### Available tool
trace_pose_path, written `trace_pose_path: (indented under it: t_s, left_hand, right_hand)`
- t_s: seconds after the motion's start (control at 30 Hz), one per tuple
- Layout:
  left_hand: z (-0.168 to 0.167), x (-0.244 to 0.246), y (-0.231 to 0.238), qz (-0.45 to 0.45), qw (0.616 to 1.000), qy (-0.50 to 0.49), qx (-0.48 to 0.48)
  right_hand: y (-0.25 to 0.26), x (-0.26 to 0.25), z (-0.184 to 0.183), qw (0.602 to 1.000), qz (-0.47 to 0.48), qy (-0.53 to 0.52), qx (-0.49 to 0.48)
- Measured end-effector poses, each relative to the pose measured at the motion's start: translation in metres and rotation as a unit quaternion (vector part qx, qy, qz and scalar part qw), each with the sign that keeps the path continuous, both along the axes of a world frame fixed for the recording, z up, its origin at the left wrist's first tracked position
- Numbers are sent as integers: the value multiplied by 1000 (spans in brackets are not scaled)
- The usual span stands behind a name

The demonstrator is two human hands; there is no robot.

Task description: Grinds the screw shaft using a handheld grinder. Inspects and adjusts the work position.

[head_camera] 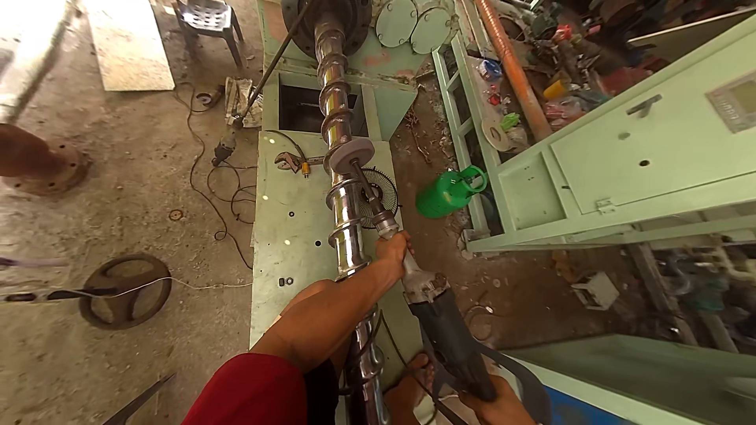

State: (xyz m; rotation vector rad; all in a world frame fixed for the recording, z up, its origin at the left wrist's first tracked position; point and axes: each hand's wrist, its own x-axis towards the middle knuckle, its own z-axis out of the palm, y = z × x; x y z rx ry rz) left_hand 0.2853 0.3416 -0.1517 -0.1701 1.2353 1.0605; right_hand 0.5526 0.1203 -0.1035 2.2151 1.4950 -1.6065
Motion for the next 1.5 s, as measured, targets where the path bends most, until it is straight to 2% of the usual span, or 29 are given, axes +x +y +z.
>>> trace_pose_path:
  t_s: [0.2,0.93,1.5]
  left_hand:
    - [1,-10,-16,17,1000,-2,-9]
    - [4,-23,-26,37,999,10,-27]
    - [-6,13,11,-17,1000,-5,15]
  right_hand:
    - [-6,4,-5,1000,18,-14,2]
    - [0,-3,5,998,51,-24,-2]
    - [2,10,-6,1000,-22,17,-9]
